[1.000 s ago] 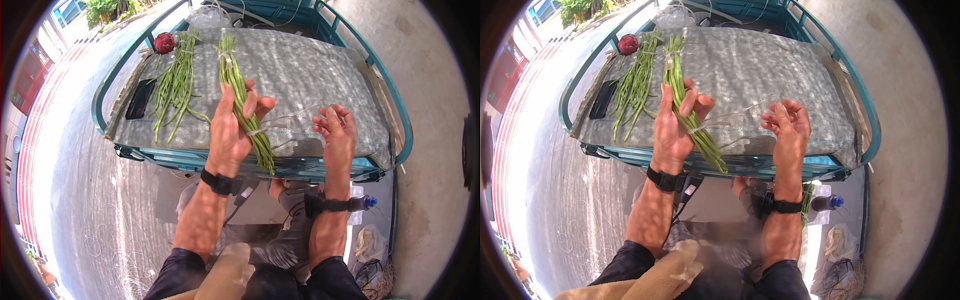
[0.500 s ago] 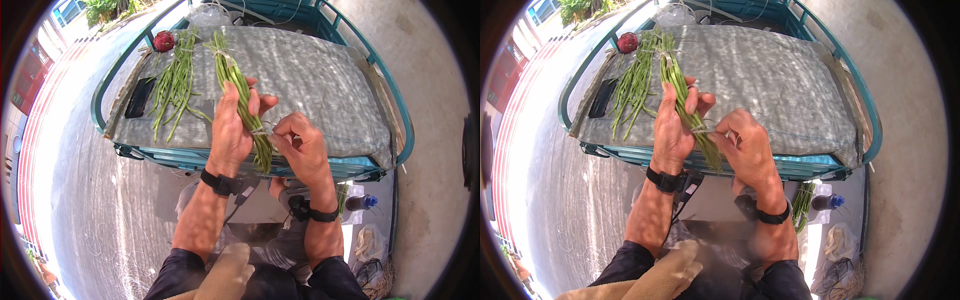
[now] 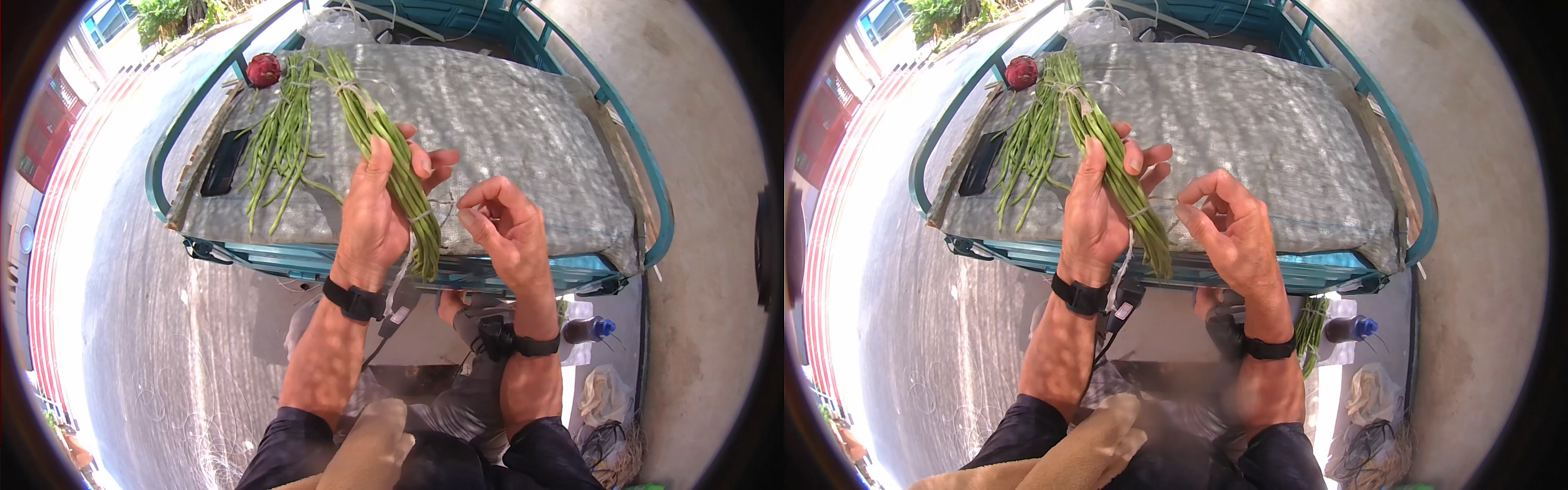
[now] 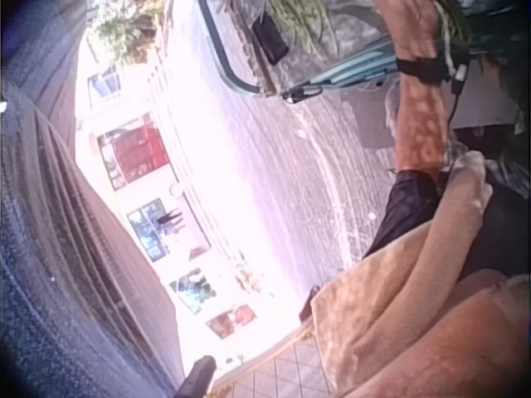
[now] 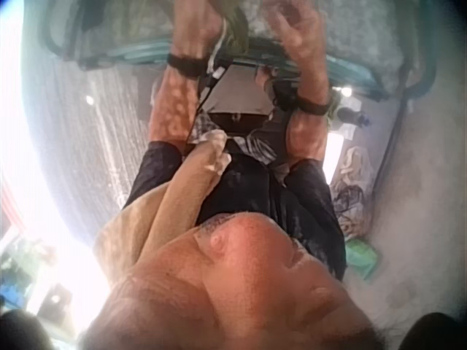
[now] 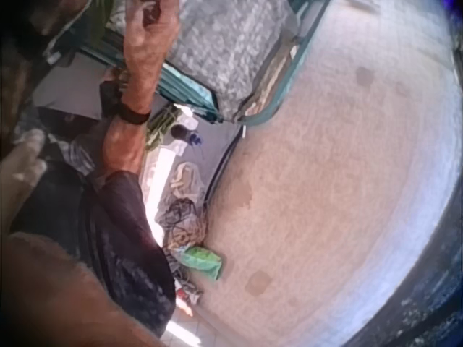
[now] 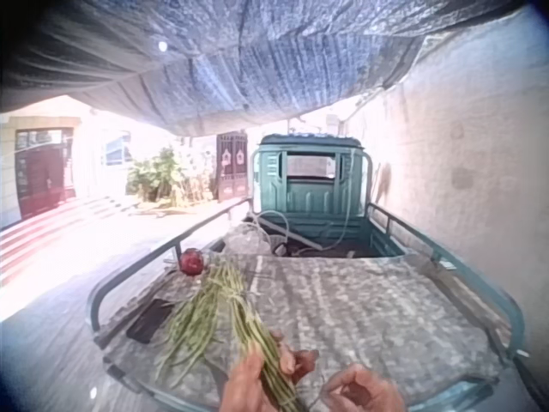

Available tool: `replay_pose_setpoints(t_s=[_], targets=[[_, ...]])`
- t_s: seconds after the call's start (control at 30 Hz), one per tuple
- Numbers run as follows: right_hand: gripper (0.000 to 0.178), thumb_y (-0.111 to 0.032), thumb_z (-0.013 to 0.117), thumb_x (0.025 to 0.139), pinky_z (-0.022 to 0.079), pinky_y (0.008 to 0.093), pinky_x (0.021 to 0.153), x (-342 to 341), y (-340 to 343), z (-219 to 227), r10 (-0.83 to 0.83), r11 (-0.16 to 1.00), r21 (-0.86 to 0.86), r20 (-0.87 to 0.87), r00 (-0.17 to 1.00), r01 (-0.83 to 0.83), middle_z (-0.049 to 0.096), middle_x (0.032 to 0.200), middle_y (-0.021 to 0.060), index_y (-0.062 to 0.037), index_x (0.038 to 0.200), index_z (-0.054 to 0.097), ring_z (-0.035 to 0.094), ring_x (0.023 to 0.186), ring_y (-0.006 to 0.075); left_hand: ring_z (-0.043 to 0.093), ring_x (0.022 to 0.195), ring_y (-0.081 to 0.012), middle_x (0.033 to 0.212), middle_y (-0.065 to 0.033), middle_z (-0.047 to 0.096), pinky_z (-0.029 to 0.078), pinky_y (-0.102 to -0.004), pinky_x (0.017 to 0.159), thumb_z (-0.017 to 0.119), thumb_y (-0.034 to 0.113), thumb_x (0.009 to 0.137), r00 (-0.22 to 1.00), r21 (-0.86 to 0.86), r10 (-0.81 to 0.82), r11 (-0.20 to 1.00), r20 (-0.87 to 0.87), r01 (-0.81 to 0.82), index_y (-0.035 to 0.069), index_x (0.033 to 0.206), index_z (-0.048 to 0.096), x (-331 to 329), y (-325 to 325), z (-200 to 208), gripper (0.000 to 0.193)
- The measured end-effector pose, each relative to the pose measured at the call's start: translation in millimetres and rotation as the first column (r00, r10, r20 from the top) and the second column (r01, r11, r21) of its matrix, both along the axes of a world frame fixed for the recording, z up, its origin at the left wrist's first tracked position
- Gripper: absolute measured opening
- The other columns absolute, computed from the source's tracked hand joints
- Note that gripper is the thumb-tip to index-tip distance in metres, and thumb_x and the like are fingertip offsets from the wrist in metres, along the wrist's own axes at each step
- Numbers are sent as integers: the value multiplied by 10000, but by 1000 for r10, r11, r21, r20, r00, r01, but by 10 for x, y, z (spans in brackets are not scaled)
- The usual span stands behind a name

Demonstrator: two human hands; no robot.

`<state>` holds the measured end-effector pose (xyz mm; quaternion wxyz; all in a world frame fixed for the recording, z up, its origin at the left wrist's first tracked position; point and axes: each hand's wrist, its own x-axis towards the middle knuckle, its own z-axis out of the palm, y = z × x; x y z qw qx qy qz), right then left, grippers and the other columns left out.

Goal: The person gathers long green beans into bundles and ties them with white string while sitting in the back of a small vehicle.

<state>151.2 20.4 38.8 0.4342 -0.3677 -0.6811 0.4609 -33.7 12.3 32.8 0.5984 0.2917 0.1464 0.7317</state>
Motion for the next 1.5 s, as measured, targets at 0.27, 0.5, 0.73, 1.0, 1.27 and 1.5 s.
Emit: replay_pose_setpoints(t_s=[0.27, 0.5, 0.73, 1.0, 1.27, 1.5], targets=[[200, 33, 776, 790, 416, 299, 564, -108, -44, 0, 15, 959, 281, 92, 996, -40, 568, 888, 34, -45, 952, 688, 529, 635, 111, 591, 1243, -384, 935, -92, 587, 494, -554, 1062, 510, 411, 1085, 983, -37, -151, 987, 100, 155, 46, 1300, 506, 131, 34, -139, 424], [170, -1, 765, 792, 445, 314, 573, -85, -41, -5, 30, 968, 242, 159, 987, -69, 576, 883, 57, -36, 930, 673, 554, 640, 152, 584, 1256, -381, 970, -97, 588, 511, -536, 1051, 487, 403, 1096, 979, -45, -169, 984, 112, 175, 42, 1298, 502, 128, 27, -189, 413], [152, -25, 733, 796, 473, 298, 584, -49, -84, 23, 20, 968, 239, 214, 977, -73, 598, 894, 45, -26, 906, 627, 587, 653, 142, 657, 1153, -344, 950, -103, 656, 534, -464, 1018, 510, 379, 1091, 983, -130, -150, 982, -103, 136, -2, 1258, 524, 97, 75, -173, 415], [90, -29, 612, 950, 491, 292, 550, 105, -72, 51, 121, 984, -126, -77, 990, -130, 617, 815, 30, -29, 1033, 576, 568, 593, 105, 706, 995, -282, 946, -92, 669, 556, -411, 935, 560, 385, 1073, 950, -129, 29, 989, -312, -72, -5, 1235, 558, -155, 81, -111, 423], [106, -62, 518, 1010, 476, 307, 658, 694, 335, -88, -377, 919, -193, -690, 617, 345, 611, 933, 54, -86, 1106, 555, 556, 759, 122, 604, 775, -153, 910, -51, 619, 495, -296, 711, 554, 434, 1068, 879, -13, -20, 1000, -476, 16, -8, 1297, 534, 16, -93, 55, 498], [130, -99, 547, 999, 486, 281, 679, 334, 228, -47, -132, 986, -159, -587, 798, 46, 616, 903, 45, -16, 1044, 637, 564, 772, 112, 545, 730, -98, 806, -18, 566, 459, -253, 652, 422, 576, 1077, 835, -124, -241, 970, -494, 207, 40, 1429, 479, 261, -215, 75, 644]])
